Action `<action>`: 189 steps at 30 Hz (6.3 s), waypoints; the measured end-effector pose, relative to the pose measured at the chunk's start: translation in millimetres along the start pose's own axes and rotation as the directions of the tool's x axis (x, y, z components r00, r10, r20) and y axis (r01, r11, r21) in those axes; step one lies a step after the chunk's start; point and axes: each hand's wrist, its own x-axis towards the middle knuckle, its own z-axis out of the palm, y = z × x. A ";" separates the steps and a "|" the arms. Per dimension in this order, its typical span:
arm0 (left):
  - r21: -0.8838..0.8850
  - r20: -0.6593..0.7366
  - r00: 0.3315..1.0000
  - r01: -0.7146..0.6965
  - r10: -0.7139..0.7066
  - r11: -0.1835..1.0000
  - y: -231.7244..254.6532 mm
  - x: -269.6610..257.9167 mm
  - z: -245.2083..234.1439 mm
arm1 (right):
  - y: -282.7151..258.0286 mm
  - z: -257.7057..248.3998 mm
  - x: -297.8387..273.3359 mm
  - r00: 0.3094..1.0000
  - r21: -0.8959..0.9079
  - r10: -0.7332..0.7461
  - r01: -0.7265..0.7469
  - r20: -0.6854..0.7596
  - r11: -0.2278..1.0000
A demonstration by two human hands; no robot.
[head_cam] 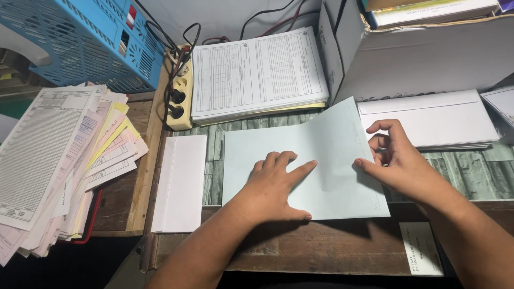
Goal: Fold printed forms and insert them into envelopes for mailing.
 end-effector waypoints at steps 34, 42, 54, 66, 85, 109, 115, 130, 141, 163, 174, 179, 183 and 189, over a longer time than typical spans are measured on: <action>-0.085 -0.128 0.987 -0.113 0.102 0.990 -37.7 0.3 -12.6 | 2.3 25.2 12.3 0.706 -0.484 -0.501 0.708 0.500 0.515; -0.156 -0.136 0.984 -0.137 0.116 0.978 -37.8 4.8 -4.6 | 2.2 27.4 12.5 0.725 -0.522 -0.440 0.687 0.529 0.505; -0.135 -0.146 0.985 -0.107 0.087 0.985 -34.4 3.9 -3.7 | 0.6 27.7 11.7 0.734 -0.523 -0.428 0.677 0.527 0.517; -0.069 -0.167 0.983 -0.088 0.075 0.994 -28.8 7.7 3.3 | 3.5 28.0 12.4 0.718 -0.507 -0.460 0.695 0.522 0.510; -0.055 -0.182 0.982 -0.070 0.059 0.996 -23.9 9.6 4.8 | 5.7 29.3 12.8 0.716 -0.509 -0.468 0.698 0.519 0.504; -0.074 -0.170 0.984 -0.061 0.048 0.995 -23.5 8.6 3.0 | 8.3 30.8 11.3 0.731 -0.547 -0.441 0.682 0.520 0.486; -0.045 -0.149 0.988 -0.054 0.047 0.998 -20.8 5.9 3.2 | 6.1 31.8 5.3 0.735 -0.575 -0.414 0.678 0.537 0.457; -0.038 -0.135 0.989 -0.063 0.058 0.997 -16.2 -4.7 6.1 | 16.9 41.9 -0.5 0.801 -0.695 -0.351 0.596 0.484 0.402; -0.029 -0.158 0.985 -0.073 0.068 0.997 -19.8 -4.1 8.0 | 41.2 48.3 8.0 0.855 -0.808 -0.339 0.496 0.392 0.318; 0.003 -0.124 0.992 -0.003 0.003 1.000 -25.7 8.8 22.8 | 60.6 54.7 -22.0 0.781 -0.773 -0.498 0.561 0.376 0.296; 0.025 -0.169 0.986 0.001 0.003 1.000 -27.0 10.6 26.2 | 56.0 58.6 6.4 0.753 -0.744 -0.598 0.560 0.274 0.365; 0.018 -0.145 0.989 0.018 -0.015 1.000 -25.2 9.5 23.5 | 74.2 54.2 -55.7 0.724 -0.766 -0.574 0.596 0.383 0.241; 0.010 -0.120 0.993 0.022 -0.021 1.000 -24.0 8.2 20.7 | 84.9 49.1 -93.3 0.668 -0.730 -0.575 0.663 0.473 0.170; 0.004 -0.094 0.995 0.022 -0.022 1.000 -22.6 7.7 18.3 | 114.2 46.5 -99.6 0.675 -0.644 -0.312 0.736 0.669 0.211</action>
